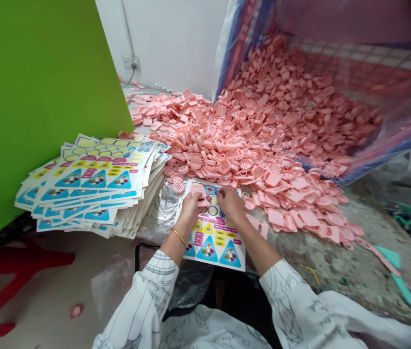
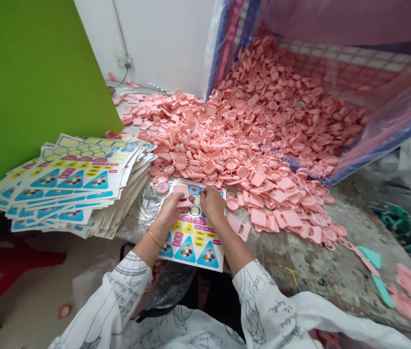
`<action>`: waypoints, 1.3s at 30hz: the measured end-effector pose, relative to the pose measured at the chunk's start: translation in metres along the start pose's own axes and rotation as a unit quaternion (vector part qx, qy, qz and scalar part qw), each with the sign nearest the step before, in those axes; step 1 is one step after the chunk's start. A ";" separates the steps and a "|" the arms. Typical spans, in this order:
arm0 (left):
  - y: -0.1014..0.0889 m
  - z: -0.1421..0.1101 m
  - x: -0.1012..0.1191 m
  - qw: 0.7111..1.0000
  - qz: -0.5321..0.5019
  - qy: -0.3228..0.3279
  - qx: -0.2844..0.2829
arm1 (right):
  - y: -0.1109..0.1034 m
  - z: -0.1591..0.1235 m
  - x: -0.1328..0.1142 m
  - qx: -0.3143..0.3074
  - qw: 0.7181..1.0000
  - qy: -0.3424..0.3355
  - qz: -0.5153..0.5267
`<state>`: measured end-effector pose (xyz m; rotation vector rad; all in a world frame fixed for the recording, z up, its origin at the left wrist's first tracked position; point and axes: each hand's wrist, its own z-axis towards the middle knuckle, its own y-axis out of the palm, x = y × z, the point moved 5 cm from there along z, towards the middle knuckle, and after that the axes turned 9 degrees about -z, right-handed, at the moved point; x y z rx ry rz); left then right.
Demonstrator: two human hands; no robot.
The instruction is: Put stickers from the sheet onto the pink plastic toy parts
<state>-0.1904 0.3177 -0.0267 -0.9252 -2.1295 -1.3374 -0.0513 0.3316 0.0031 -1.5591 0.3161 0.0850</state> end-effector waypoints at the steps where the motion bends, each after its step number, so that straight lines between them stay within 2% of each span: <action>1: 0.000 0.000 0.000 1.000 0.003 0.001 0.000 | 0.000 0.004 0.000 -0.003 1.000 0.014 -0.012; 6: -0.001 0.002 0.000 1.000 0.017 0.006 0.009 | -0.006 0.026 -0.003 -0.045 0.996 0.042 -0.064; 10: -0.002 0.002 -0.001 1.000 0.019 0.009 0.013 | -0.016 0.040 -0.003 -0.084 0.994 0.054 -0.037; 14: -0.002 0.002 -0.003 1.000 0.018 0.010 0.011 | -0.027 0.047 -0.007 -0.073 0.995 0.066 0.032; 17: -0.002 0.004 -0.003 1.000 0.014 0.005 0.007 | -0.035 0.043 -0.003 -0.025 0.991 0.080 0.108; 21: 0.000 0.002 0.001 1.000 0.000 0.002 -0.015 | -0.049 0.014 0.016 0.093 0.961 0.043 0.257; 23: 0.002 -0.006 0.005 0.999 -0.007 0.002 -0.039 | -0.054 -0.010 0.028 0.123 0.942 0.015 0.313; 25: 0.004 -0.022 0.010 0.997 -0.023 -0.001 -0.076 | -0.059 -0.037 0.037 0.130 0.933 0.002 0.334; 28: 0.005 -0.059 0.011 0.992 -0.060 -0.028 -0.112 | -0.068 -0.077 0.039 0.140 0.936 -0.012 0.324; 34: -0.013 -0.132 -0.004 0.990 -0.094 -0.052 -0.095 | -0.070 -0.134 0.015 0.132 0.954 -0.027 0.269; 39: -0.029 -0.153 -0.013 0.989 -0.128 -0.050 -0.056 | -0.059 -0.154 0.002 0.123 0.960 -0.055 0.244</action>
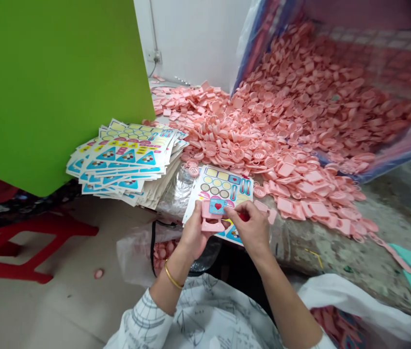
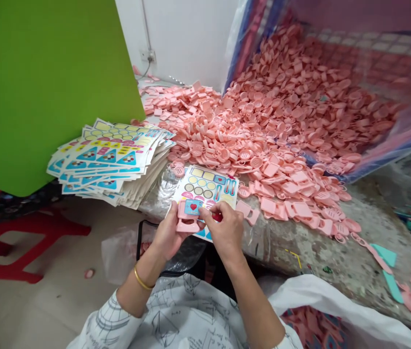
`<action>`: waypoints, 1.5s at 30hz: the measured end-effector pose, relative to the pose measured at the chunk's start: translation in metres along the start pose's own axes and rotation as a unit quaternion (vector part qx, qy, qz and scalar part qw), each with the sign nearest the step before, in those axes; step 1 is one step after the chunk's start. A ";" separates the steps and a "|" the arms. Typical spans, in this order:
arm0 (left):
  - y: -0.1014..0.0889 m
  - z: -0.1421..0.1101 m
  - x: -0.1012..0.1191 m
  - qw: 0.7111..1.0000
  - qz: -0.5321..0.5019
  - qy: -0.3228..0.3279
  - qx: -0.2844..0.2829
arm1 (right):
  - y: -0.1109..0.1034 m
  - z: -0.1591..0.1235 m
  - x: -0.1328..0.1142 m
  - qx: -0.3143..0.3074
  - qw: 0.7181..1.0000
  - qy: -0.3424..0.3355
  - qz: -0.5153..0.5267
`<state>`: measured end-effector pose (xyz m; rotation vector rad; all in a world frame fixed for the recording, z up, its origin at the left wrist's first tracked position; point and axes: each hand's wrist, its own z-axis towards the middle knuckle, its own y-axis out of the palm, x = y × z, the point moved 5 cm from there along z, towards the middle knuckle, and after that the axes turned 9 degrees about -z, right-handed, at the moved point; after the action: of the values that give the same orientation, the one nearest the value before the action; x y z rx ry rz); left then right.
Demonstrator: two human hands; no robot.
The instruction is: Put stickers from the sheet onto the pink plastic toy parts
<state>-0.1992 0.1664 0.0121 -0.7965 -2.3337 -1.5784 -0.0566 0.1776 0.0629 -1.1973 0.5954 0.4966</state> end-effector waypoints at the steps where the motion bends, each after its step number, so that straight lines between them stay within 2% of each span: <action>1: -0.002 -0.001 -0.001 1.000 -0.001 0.000 0.011 | 0.001 -0.002 -0.001 -0.001 1.000 -0.003 -0.002; 15: -0.012 -0.011 -0.002 0.999 -0.007 0.015 0.043 | 0.012 -0.015 -0.011 -0.024 0.999 -0.016 -0.027; 28: -0.012 -0.013 -0.001 0.998 -0.040 0.022 0.039 | 0.015 -0.017 -0.009 -0.023 0.999 -0.025 -0.039; 32: -0.011 -0.014 0.000 0.999 -0.011 0.036 0.025 | 0.014 -0.019 -0.011 -0.016 0.997 -0.035 -0.068; 36: -0.015 -0.011 0.002 0.996 0.040 0.077 0.016 | 0.015 -0.022 -0.013 -0.021 0.994 -0.062 -0.086; 42: -0.025 -0.007 0.002 0.988 0.082 0.119 0.047 | 0.022 -0.033 -0.018 -0.051 0.977 -0.121 -0.166; 45: -0.028 -0.009 0.008 0.987 0.086 0.115 0.071 | 0.020 -0.036 -0.015 -0.065 0.976 -0.105 -0.179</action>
<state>-0.2224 0.1529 -0.0032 -0.7186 -2.1244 -1.3386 -0.0869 0.1482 0.0501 -1.3227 0.1611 0.3514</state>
